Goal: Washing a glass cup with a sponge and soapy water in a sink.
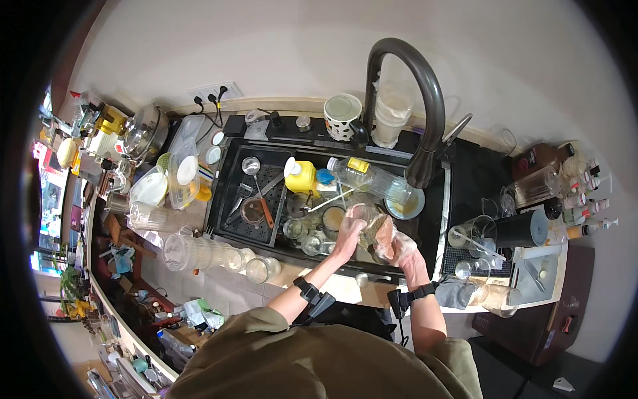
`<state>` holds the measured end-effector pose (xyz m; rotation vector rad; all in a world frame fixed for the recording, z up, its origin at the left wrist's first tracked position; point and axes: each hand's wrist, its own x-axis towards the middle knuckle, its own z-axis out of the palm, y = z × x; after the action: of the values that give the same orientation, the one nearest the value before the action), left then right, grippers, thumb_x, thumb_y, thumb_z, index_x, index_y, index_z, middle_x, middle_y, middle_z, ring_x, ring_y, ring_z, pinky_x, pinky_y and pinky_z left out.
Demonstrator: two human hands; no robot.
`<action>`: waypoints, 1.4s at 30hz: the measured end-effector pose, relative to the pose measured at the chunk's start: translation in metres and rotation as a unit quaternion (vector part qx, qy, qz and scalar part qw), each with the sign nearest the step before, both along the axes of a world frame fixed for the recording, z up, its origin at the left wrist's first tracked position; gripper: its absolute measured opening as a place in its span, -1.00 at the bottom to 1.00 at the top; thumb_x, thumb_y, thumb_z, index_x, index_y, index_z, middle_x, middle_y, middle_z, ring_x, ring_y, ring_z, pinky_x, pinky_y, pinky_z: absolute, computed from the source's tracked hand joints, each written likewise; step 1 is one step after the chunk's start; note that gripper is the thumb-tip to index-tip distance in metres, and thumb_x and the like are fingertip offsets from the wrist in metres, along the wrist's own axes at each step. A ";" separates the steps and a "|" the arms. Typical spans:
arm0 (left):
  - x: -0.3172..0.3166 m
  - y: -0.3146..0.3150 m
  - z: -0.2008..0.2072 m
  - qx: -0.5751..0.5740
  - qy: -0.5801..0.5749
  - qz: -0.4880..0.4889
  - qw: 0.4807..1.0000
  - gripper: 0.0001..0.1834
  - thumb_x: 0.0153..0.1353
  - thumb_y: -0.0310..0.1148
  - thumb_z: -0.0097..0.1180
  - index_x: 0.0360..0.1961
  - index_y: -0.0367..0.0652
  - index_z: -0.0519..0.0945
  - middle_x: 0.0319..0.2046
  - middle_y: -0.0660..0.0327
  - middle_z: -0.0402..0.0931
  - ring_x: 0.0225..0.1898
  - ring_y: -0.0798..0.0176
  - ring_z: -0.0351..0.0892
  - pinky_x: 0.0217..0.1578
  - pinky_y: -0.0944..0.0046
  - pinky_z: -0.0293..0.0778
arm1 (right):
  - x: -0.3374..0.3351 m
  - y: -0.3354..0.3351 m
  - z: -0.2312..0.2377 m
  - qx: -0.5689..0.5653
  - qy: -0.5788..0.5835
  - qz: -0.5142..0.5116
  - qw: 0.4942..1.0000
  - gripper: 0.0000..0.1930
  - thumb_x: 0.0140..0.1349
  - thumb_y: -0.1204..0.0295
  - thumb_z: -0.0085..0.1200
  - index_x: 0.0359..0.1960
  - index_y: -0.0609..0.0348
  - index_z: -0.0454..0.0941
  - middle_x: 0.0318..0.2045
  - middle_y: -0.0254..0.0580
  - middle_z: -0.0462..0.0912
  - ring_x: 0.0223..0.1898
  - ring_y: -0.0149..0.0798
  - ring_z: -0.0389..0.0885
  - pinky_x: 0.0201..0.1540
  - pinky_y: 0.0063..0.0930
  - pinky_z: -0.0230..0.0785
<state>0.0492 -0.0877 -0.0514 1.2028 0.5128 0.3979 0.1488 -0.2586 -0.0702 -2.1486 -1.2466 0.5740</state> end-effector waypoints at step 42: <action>0.002 0.027 0.019 -0.528 0.015 0.157 0.835 -0.68 0.10 -0.15 0.32 -0.24 -0.05 0.51 -0.41 0.24 0.51 -0.45 0.24 0.56 -0.41 0.24 0.58 | -0.086 0.056 0.123 0.224 -0.108 -0.096 0.964 -0.63 0.09 0.44 0.23 -0.04 0.27 0.60 -0.15 0.07 0.64 0.07 0.18 0.50 0.14 -0.02 0.36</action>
<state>0.0514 -0.0612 -0.0327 0.0418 0.8119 0.2918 0.0624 -0.2027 0.0531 -1.9442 -1.1291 -0.0293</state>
